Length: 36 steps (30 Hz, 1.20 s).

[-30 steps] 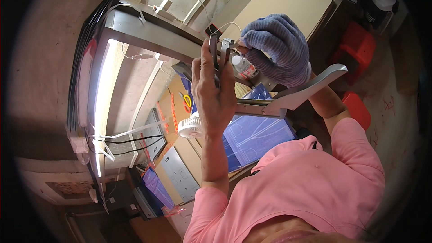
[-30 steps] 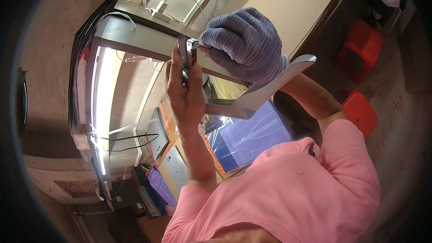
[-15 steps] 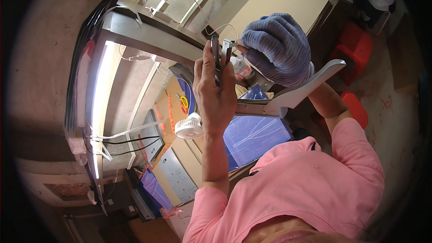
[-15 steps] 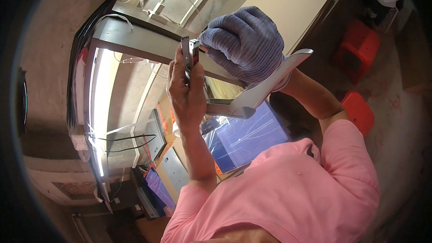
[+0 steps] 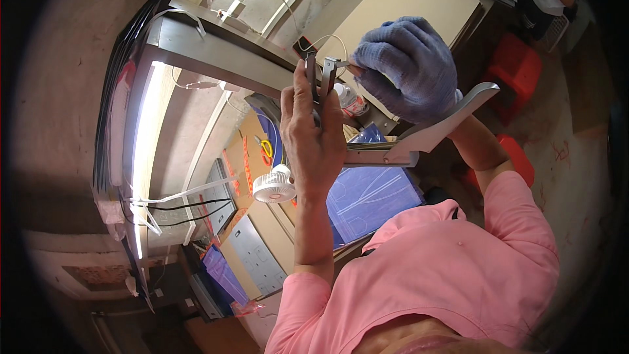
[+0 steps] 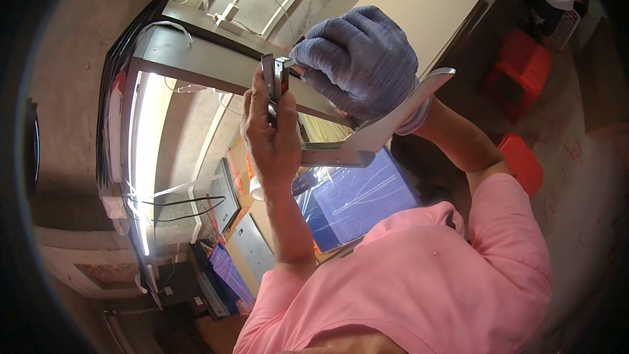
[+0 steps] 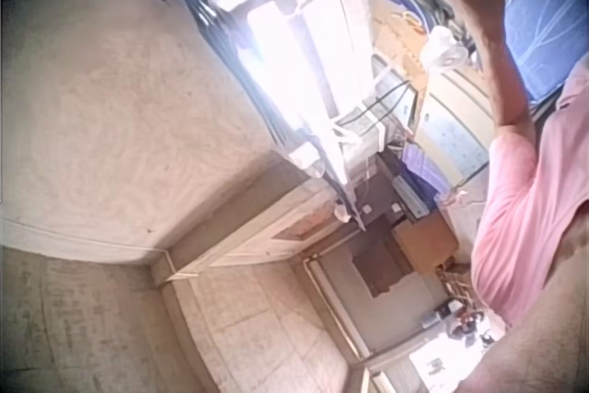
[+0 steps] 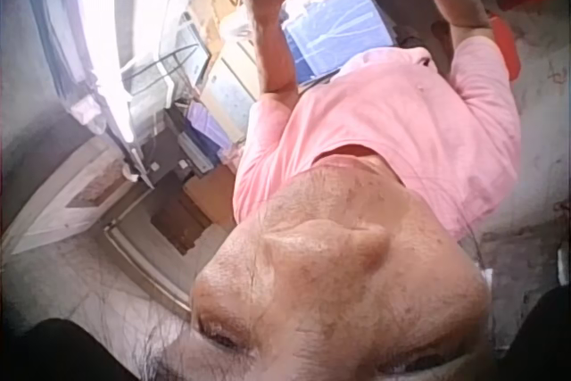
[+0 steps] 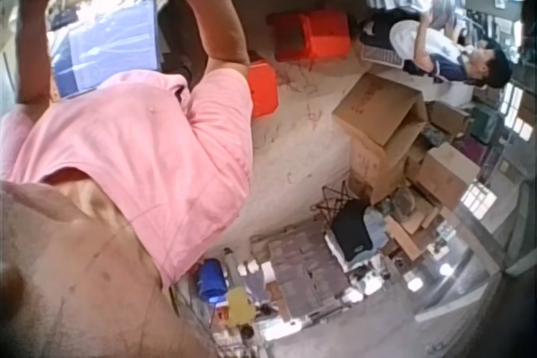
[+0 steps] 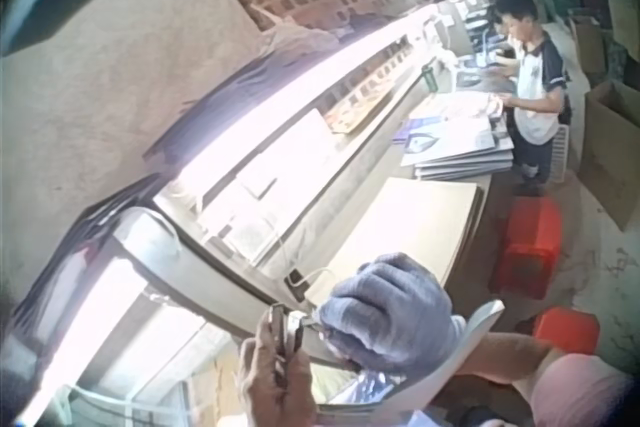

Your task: The person assembles a grey binder by placing it on a workbench, inserting a cardboard sheet, and smoothing the surface. They use a stapler to secure the binder components and then place the finished item into a cardboard box. The process is repeated for multiple binders.

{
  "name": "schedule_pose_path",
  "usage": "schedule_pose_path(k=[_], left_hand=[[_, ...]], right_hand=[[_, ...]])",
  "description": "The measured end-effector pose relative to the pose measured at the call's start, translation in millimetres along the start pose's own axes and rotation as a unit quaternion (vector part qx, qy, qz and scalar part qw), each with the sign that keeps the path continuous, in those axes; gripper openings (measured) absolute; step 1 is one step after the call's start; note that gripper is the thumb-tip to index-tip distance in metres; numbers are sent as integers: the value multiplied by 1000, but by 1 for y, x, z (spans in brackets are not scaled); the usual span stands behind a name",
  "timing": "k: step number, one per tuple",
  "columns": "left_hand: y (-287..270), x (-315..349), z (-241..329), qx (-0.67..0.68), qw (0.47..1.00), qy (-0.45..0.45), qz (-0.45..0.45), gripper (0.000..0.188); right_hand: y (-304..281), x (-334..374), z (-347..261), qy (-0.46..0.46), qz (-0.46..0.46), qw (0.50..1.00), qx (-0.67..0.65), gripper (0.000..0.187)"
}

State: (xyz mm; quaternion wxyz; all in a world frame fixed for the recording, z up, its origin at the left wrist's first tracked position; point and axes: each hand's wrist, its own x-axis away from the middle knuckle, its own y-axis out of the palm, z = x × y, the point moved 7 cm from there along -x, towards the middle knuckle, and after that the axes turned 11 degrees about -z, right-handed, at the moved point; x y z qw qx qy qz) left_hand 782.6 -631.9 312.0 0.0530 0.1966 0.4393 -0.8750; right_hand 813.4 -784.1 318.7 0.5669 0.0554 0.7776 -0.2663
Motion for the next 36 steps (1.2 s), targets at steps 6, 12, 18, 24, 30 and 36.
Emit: schedule_pose_path(k=[6, 12, 18, 24, 30, 36], left_hand=[[2, 1, -4, 18, 999, -29, -8, 46], [5, 0, -1, 6, 1000, 0, -9, 46], [6, 0, -3, 32, 999, -15, -2, 46], [9, 0, 4, 3, 1000, 17, -6, 46], [14, 2, -2, 60, 998, -23, -17, 46], [19, 7, -6, 98, 992, -73, -22, 44]], right_hand=[[2, 0, -2, -5, -17, 1000, -13, 21], [1, 0, 0, 1, -13, 1000, 7, 19], [0, -1, 2, -5, -18, 1000, 18, 19], [0, 1, 1, -8, -36, 999, 4, 21], [1, 4, 2, 14, -44, 999, -11, 23], [2, 9, 4, 30, -43, 998, -33, 24]])
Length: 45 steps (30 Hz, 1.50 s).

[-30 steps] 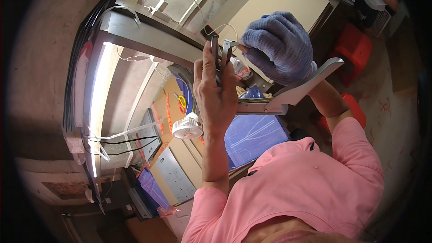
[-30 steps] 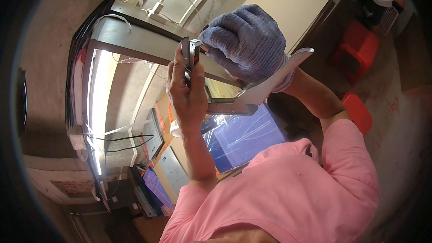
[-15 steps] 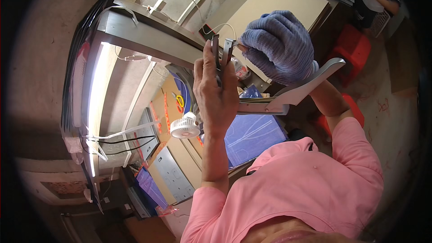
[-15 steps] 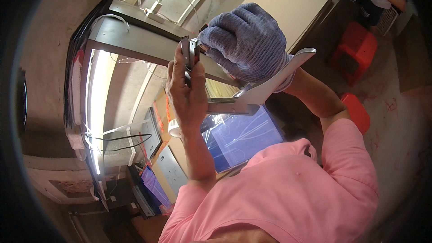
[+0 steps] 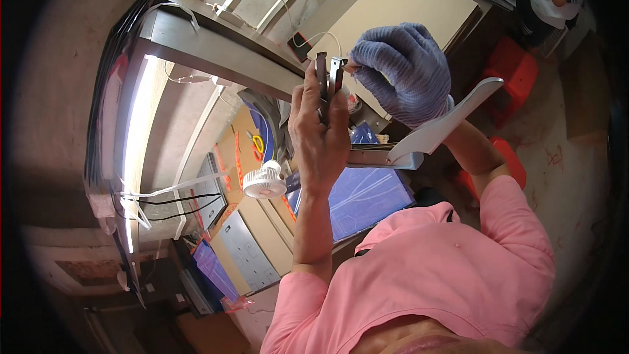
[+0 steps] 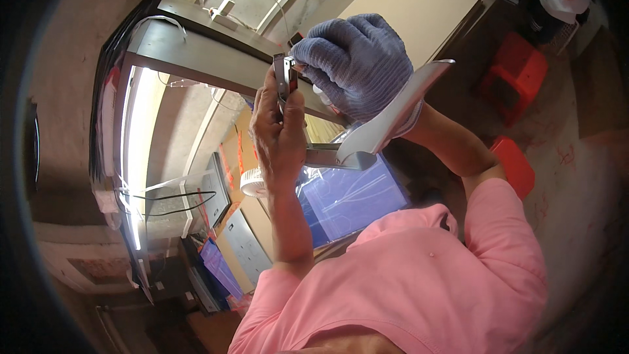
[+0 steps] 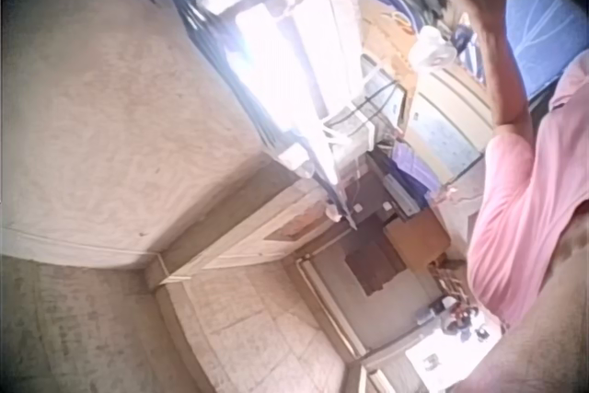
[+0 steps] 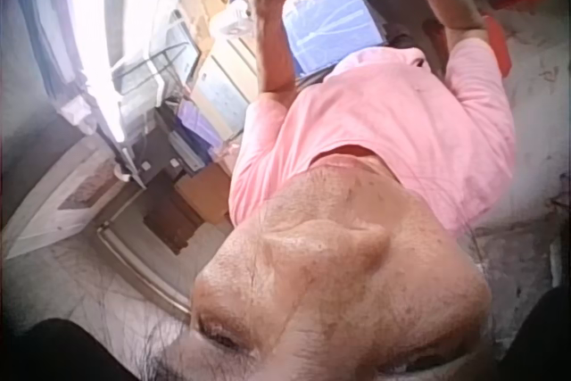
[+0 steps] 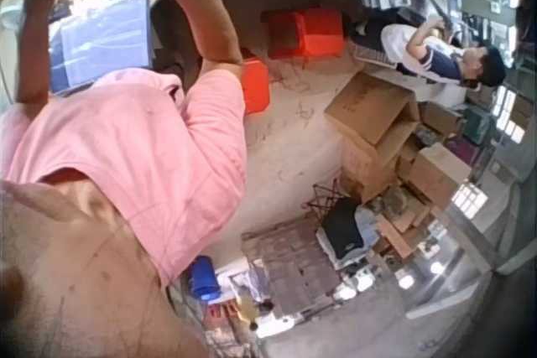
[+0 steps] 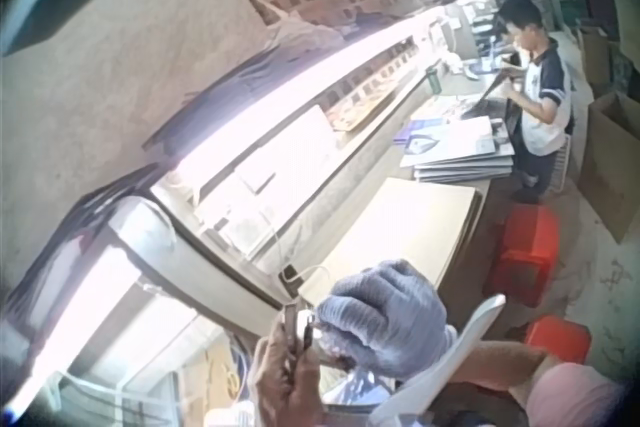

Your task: The person assembles a grey binder by placing it on a workbench, inserting a cardboard sheet, and smoothing the surface. They use a stapler to secure the binder components and then place the finished item into a cardboard box. The process is repeated for multiple binders.

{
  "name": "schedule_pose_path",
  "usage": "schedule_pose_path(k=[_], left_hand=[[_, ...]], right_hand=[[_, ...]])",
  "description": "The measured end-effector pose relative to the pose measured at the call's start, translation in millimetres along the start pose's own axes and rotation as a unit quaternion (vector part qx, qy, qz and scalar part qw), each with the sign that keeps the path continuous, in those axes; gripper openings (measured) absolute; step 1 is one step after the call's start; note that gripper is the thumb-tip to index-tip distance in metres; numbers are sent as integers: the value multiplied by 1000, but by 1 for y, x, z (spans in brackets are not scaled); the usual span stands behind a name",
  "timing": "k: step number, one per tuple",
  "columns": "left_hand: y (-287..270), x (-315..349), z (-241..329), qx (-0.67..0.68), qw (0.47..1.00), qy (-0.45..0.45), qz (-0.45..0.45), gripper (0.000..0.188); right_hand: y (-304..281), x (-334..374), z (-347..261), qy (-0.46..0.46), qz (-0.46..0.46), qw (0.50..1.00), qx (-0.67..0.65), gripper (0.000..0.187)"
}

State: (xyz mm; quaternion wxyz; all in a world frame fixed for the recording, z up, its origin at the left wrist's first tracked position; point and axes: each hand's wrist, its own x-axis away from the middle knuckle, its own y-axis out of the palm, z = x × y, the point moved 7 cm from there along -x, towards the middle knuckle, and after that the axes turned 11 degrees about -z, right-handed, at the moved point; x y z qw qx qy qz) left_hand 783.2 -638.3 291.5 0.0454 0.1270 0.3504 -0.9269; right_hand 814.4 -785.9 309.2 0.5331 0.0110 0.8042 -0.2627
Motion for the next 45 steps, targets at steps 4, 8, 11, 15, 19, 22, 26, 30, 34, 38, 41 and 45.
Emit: schedule_pose_path(k=[4, 8, 11, 15, 19, 22, 26, 30, 34, 38, 41, 45], left_hand=[[-1, 1, -2, 3, 1000, -30, 3, 44], [-1, 4, -13, 15, 999, -33, 10, 44], [0, 8, -26, 19, 998, -54, 9, 44], [-7, 27, -43, 30, 995, -89, 47, 43], [-13, 49, -69, 35, 990, -120, 64, 40], [-22, 70, -86, 36, 984, -162, 68, 39], [-43, 104, -93, 41, 976, -184, 109, 38], [-73, 140, -90, 25, 971, -191, 141, 38], [-102, 185, -91, 16, 962, -215, 168, 40], [-125, 233, -87, 18, 955, -230, 186, 41], [-135, 267, -86, 30, 948, -255, 188, 40], [-139, 306, -91, 33, 952, -248, 179, 38]], right_hand=[[6, 0, -1, -6, -9, 1000, 9, 24], [15, 2, -1, -6, -20, 1000, 1, 24], [27, 6, -2, -8, -37, 999, -17, 24], [52, 13, -13, 0, -64, 996, -61, 22], [79, 23, -22, 15, -89, 988, -122, 18], [99, 30, -33, 23, -119, 978, -168, 18], [116, 40, -66, -1, -136, 967, -214, 23], [130, 45, -107, -4, -153, 946, -284, 25], [141, 55, -153, 6, -166, 919, -357, 24], [166, 77, -195, 118, -220, 822, -512, 24], [184, 100, -228, 220, -264, 668, -660, 31], [199, 131, -268, 239, -319, 574, -715, 37]])
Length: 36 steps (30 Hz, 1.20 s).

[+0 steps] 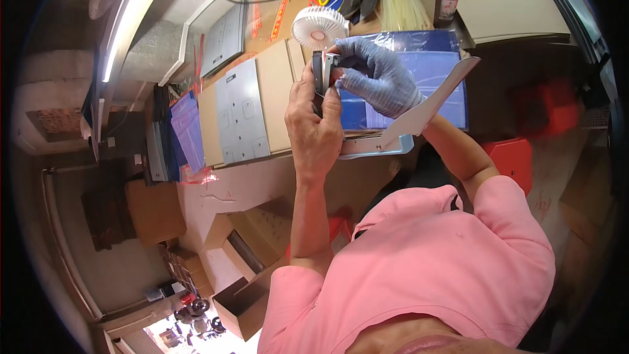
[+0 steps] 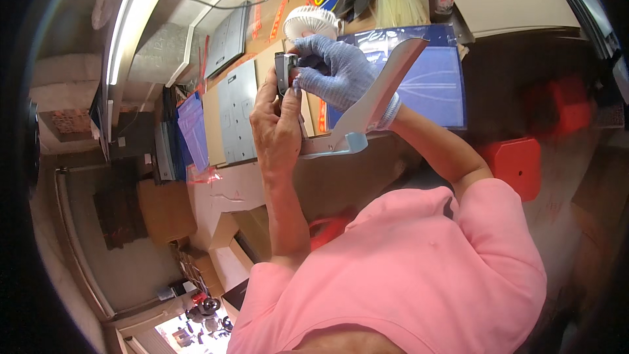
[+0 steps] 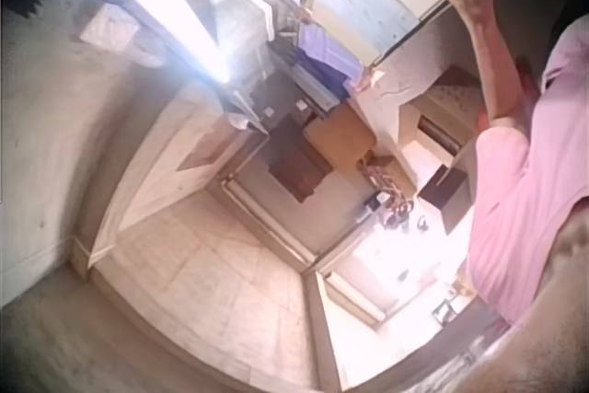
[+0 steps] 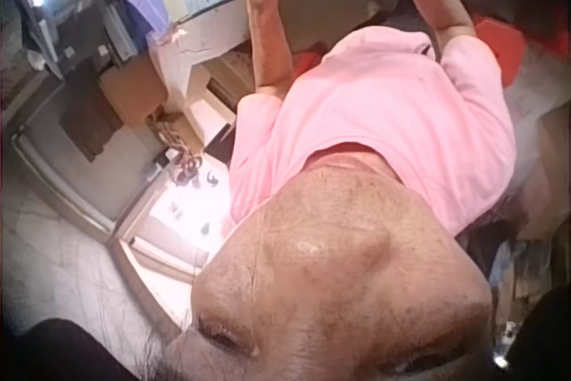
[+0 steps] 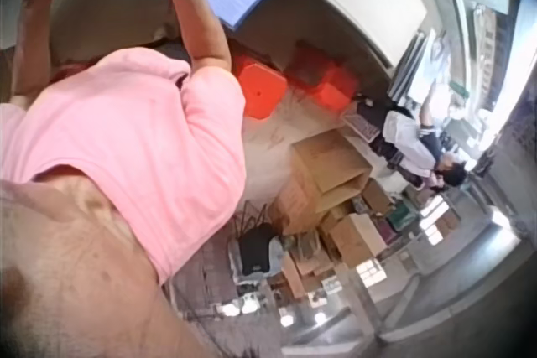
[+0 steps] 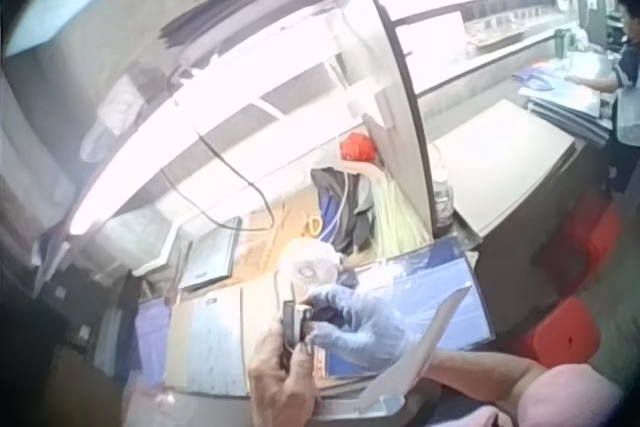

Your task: The person assembles a grey binder by placing it on a workbench, inserting a cardboard sheet, and smoothing the surface. They use a stapler to secure the binder components and then place the finished item into a cardboard box. The process is repeated for multiple binders.

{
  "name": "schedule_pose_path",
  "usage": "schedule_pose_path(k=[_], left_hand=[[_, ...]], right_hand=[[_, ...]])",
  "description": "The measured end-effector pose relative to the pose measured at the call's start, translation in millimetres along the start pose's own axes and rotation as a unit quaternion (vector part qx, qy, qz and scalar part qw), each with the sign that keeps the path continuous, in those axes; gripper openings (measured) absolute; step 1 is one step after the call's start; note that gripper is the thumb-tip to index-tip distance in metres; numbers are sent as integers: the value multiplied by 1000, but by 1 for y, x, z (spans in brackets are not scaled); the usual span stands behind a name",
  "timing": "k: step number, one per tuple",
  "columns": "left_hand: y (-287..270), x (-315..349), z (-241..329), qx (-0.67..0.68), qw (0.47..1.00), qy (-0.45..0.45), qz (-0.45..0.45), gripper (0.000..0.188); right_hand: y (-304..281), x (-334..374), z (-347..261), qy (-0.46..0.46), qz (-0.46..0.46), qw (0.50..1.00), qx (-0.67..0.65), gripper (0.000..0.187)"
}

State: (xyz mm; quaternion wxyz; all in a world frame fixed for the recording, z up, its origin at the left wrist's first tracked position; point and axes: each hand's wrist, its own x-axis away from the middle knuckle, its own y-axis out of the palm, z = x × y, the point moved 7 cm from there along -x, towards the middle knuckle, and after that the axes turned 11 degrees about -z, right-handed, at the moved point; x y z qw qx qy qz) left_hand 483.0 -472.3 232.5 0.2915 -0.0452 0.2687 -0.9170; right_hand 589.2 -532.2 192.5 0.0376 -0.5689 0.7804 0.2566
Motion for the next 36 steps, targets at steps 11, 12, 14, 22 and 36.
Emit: schedule_pose_path(k=[11, 12, 14, 22, 36], left_hand=[[-40, 42, -41, 15, 996, -58, 59, 42], [-42, 45, -41, 17, 994, -83, 66, 41], [-43, 49, -44, 17, 990, -112, 78, 40], [-38, 57, -54, 59, 974, -189, 112, 39], [-6, 82, -80, 245, 928, -231, 157, 40]], right_hand=[[49, -5, 46, 75, -9, 992, -98, 31], [50, -5, 54, 88, -14, 987, -137, 32], [51, -2, 66, 126, -33, 981, -147, 33], [47, 13, 80, 158, -93, 978, -96, 27], [48, 33, 43, 190, -273, 890, -313, 42]])
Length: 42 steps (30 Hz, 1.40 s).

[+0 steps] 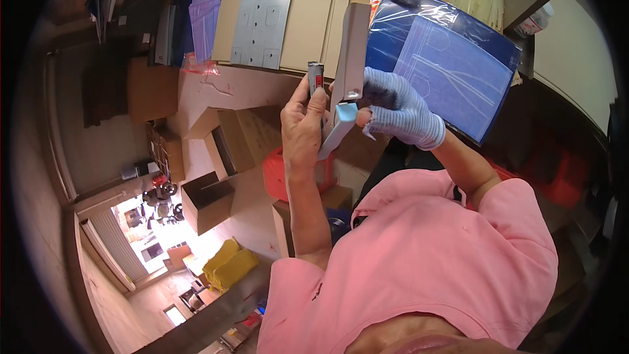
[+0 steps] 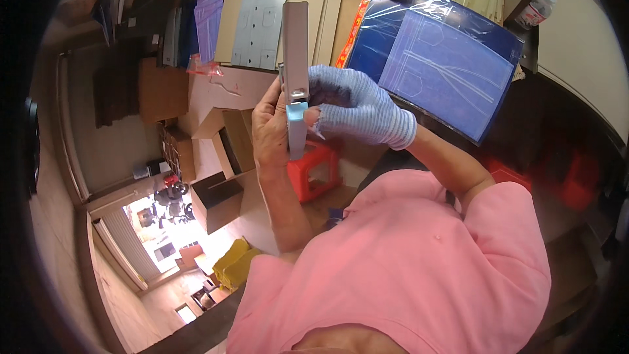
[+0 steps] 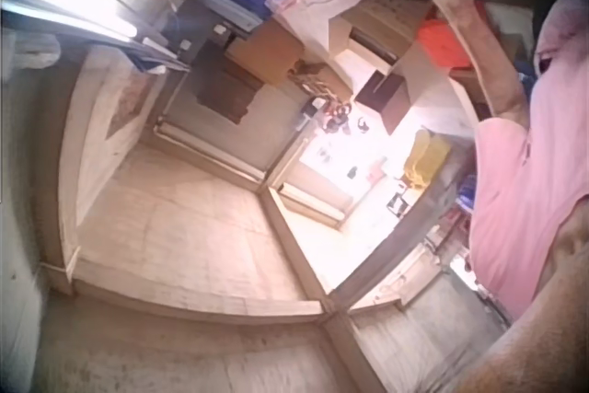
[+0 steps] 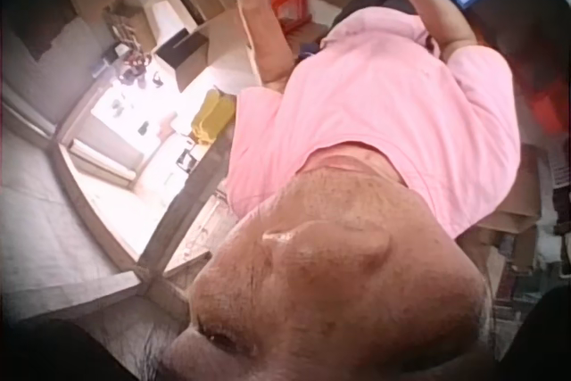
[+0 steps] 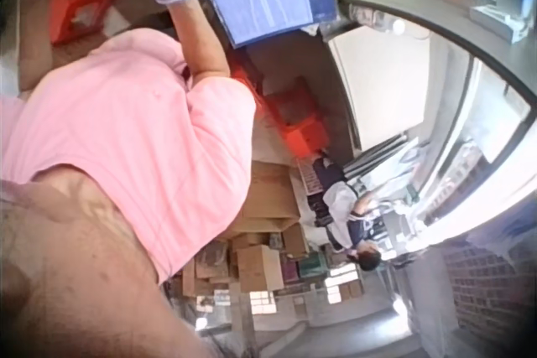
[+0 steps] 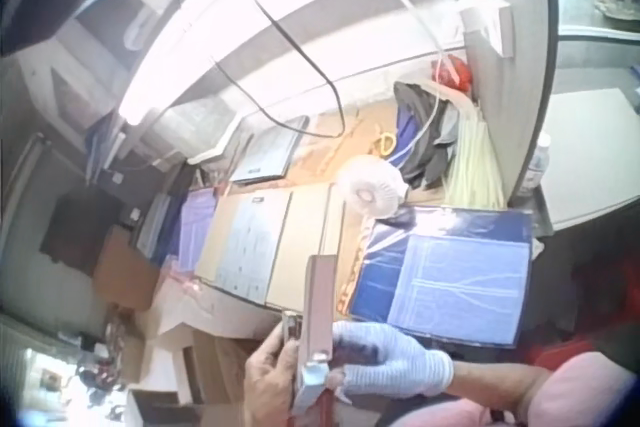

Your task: The person assembles a grey binder by placing it on a workbench, inserting a cardboard sheet, and smoothing the surface. They use a stapler to secure the binder components and then place the finished item into a cardboard box. The process is repeated for multiple binders.

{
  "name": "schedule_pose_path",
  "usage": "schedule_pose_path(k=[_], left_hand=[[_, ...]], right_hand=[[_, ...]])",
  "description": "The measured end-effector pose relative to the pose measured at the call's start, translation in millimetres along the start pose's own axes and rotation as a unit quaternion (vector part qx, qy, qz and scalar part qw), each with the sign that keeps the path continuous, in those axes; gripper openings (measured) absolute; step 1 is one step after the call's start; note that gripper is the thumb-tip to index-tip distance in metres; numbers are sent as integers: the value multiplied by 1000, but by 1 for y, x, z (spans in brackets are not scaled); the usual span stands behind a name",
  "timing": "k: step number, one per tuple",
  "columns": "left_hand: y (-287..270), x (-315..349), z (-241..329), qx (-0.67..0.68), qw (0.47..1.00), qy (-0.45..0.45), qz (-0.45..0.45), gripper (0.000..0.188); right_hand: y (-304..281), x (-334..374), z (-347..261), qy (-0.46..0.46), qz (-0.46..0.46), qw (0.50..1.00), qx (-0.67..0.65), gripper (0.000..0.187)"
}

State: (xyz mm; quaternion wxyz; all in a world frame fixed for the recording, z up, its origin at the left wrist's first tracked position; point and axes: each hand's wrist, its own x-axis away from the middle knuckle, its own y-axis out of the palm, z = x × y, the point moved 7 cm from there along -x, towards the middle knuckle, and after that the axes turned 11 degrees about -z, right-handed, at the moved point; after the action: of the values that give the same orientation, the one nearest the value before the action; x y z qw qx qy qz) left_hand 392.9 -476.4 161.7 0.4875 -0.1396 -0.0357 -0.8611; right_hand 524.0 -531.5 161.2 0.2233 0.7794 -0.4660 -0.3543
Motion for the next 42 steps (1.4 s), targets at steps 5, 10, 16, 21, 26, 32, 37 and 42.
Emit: schedule_pose_path(k=[5, 10, 16, 21, 26, 32, 37, 42], left_hand=[[-1, 3, -15, 13, 1000, 10, -8, 42], [2, 9, -24, 27, 998, 1, -64, 51], [1, 30, -52, 80, 987, 7, -136, 83], [-13, 56, -74, -23, 994, 33, -104, 74], [-34, 90, -99, -119, 988, 40, -88, 57], [-73, 137, -148, 8, 1000, 15, 0, 59], [-117, 159, -182, 158, 985, 50, 50, 56], [-163, 188, -184, 247, 960, 79, 110, 53]], right_hand=[[-11, 5, 6, 7, 9, 999, 30, 44], [-12, 2, 2, 8, 41, 997, 70, 47], [-20, -2, 32, 72, 69, 992, 72, 49], [-9, -7, 61, 127, 102, 979, 122, 44], [-20, 1, 128, 267, 99, 954, 90, 23], [-21, -2, 222, 374, 76, 922, 66, 18], [14, -45, 258, 359, 65, 929, 59, 15], [54, -95, 302, 326, 28, 941, 83, 15]])
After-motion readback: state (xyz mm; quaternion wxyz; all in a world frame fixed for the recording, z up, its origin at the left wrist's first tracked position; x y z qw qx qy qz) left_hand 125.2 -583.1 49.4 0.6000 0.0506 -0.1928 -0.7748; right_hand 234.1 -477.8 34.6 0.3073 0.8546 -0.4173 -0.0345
